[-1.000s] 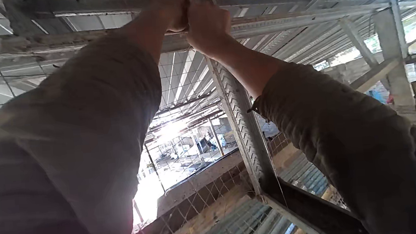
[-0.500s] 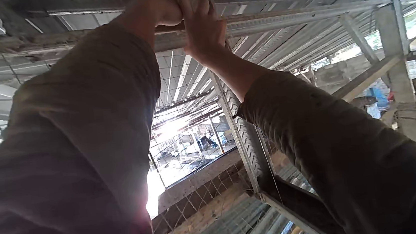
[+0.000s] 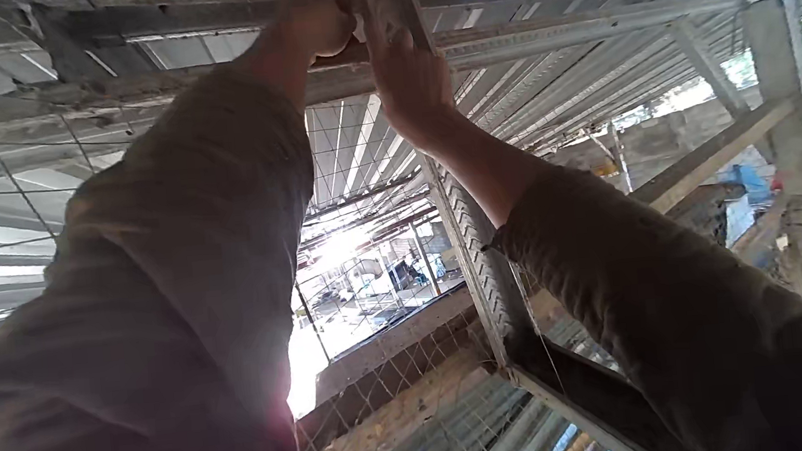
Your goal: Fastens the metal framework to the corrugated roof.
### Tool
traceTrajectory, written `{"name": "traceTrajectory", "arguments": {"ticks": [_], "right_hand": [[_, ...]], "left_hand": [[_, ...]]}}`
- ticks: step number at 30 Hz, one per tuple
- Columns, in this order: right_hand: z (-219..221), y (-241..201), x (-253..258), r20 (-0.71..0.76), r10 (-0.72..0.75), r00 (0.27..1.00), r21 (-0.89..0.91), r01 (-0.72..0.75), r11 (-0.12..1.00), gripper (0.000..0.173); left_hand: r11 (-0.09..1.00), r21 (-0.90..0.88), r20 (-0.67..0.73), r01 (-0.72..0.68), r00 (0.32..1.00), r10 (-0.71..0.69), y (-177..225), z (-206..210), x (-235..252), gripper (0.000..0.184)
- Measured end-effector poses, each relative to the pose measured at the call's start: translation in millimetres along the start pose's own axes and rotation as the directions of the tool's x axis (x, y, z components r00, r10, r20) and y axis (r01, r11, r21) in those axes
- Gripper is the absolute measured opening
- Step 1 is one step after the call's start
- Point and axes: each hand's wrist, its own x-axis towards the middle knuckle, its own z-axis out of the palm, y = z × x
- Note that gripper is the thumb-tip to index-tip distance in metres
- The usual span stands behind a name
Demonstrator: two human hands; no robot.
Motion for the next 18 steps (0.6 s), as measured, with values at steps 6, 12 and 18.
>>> {"name": "traceTrajectory", "arguments": {"ticks": [6, 12, 18], "right_hand": [[-2.7, 13.3, -17.1, 0.072, -0.087, 0.994, -0.052, 0.091, 0.994, 0.057], [-7.8, 19.7, -24.9, 0.110, -0.195, 0.975, -0.080, 0.205, 0.976, 0.044], [-14.7, 26.0, -23.8, 0.119, -0.196, 0.973, -0.017, 0.199, 0.980, 0.033]], "left_hand": [[0.994, -0.051, -0.092, 0.101, 0.990, -0.105, 9.1, 5.3, 1.4, 0.039], [0.953, -0.280, -0.167, 0.118, 0.971, -0.170, 10.8, 6.8, 1.9, 0.030], [0.862, -0.492, -0.175, 0.118, 0.957, -0.231, 8.6, 3.2, -5.0, 0.026]]}}
